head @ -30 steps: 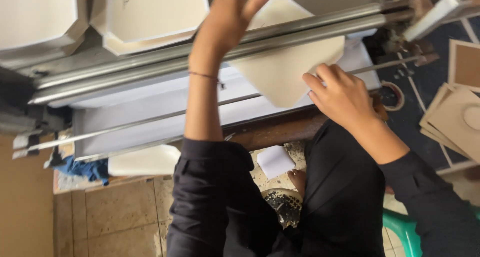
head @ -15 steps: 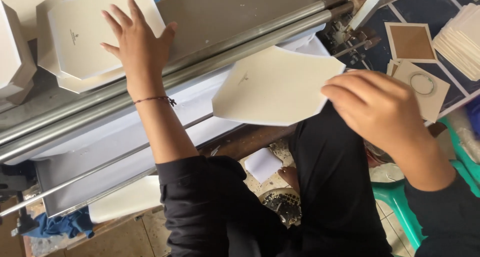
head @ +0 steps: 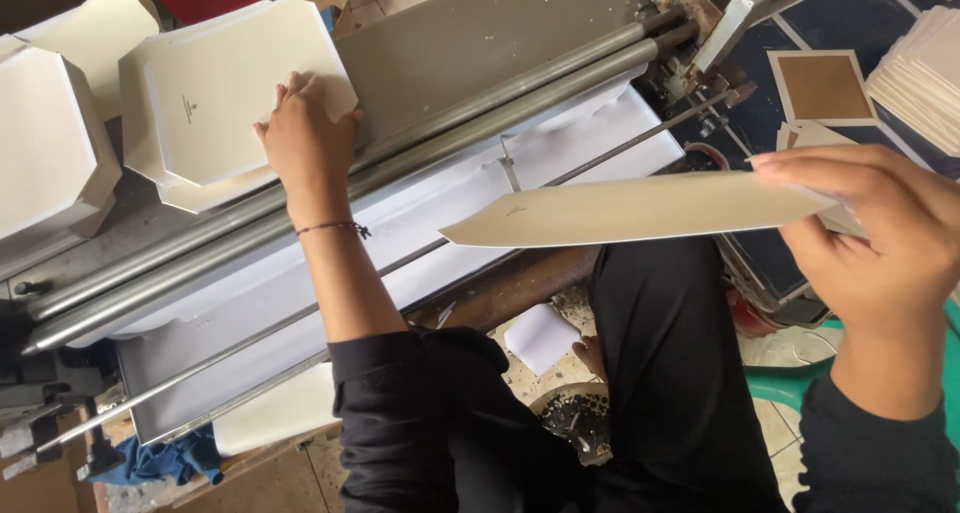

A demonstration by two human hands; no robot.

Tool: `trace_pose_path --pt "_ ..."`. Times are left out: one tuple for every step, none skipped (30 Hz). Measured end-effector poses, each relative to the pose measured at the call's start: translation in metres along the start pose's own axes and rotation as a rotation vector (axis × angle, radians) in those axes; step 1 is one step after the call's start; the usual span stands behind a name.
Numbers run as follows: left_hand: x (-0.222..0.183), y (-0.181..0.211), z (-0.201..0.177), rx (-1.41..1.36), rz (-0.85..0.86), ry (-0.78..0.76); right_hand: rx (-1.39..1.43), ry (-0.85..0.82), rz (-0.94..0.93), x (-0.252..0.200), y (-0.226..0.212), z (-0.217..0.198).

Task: Feeding paper sheets through a gluing machine and then manually aligning and pressing a second sheet onto the glued surface to assemble them.

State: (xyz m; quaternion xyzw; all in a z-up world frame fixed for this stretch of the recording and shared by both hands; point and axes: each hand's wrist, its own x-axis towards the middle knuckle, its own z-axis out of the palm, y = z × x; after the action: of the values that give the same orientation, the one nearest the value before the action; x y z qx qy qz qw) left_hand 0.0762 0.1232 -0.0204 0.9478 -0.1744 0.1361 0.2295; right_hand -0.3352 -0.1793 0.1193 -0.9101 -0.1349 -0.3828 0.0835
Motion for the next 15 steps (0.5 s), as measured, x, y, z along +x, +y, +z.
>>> trace_pose_path --pt "-0.002 -0.004 0.001 -0.039 0.024 0.007 0.059 0.044 0.054 -0.003 -0.001 0.002" --pt "0.000 -0.007 0.001 -0.033 0.023 0.006 0.064 0.046 0.055 -0.006 0.001 0.003" --pt "0.000 -0.012 0.000 -0.078 0.047 0.013 0.098 0.057 0.090 -0.009 0.004 0.005" --pt "0.000 -0.018 -0.002 -0.124 0.071 0.019 0.132 0.069 0.125 -0.013 0.006 0.007" --pt "0.000 -0.019 -0.005 -0.115 0.061 0.023 0.145 0.068 0.119 -0.017 0.011 0.006" --pt "0.001 -0.020 -0.009 -0.158 0.037 0.003 0.165 0.050 0.146 -0.022 0.016 0.006" --pt "0.001 -0.020 -0.012 -0.204 0.012 -0.015 0.183 0.031 0.171 -0.026 0.022 0.004" --pt "0.000 -0.023 -0.011 -0.199 0.001 -0.008 0.194 0.030 0.162 -0.033 0.027 0.003" --pt "0.000 -0.025 -0.011 -0.206 0.016 0.002 0.200 0.028 0.232 -0.040 0.032 0.002" --pt "-0.001 -0.027 -0.010 -0.212 0.030 0.012 0.207 0.025 0.302 -0.046 0.038 0.000" --pt "0.000 -0.029 -0.008 -0.209 0.020 0.022 0.214 0.024 0.291 -0.050 0.044 -0.002" --pt "0.001 -0.031 -0.006 -0.176 0.050 0.037 0.222 0.027 0.303 -0.054 0.051 -0.005" --pt "0.002 -0.033 -0.003 -0.143 0.082 0.051 0.228 0.030 0.316 -0.058 0.057 -0.008" --pt "0.002 -0.033 -0.004 -0.140 0.073 0.059 0.234 0.029 0.306 -0.069 0.073 -0.009" --pt "0.001 -0.034 -0.005 -0.161 0.069 0.059 0.315 0.032 0.411 -0.082 0.088 -0.010"
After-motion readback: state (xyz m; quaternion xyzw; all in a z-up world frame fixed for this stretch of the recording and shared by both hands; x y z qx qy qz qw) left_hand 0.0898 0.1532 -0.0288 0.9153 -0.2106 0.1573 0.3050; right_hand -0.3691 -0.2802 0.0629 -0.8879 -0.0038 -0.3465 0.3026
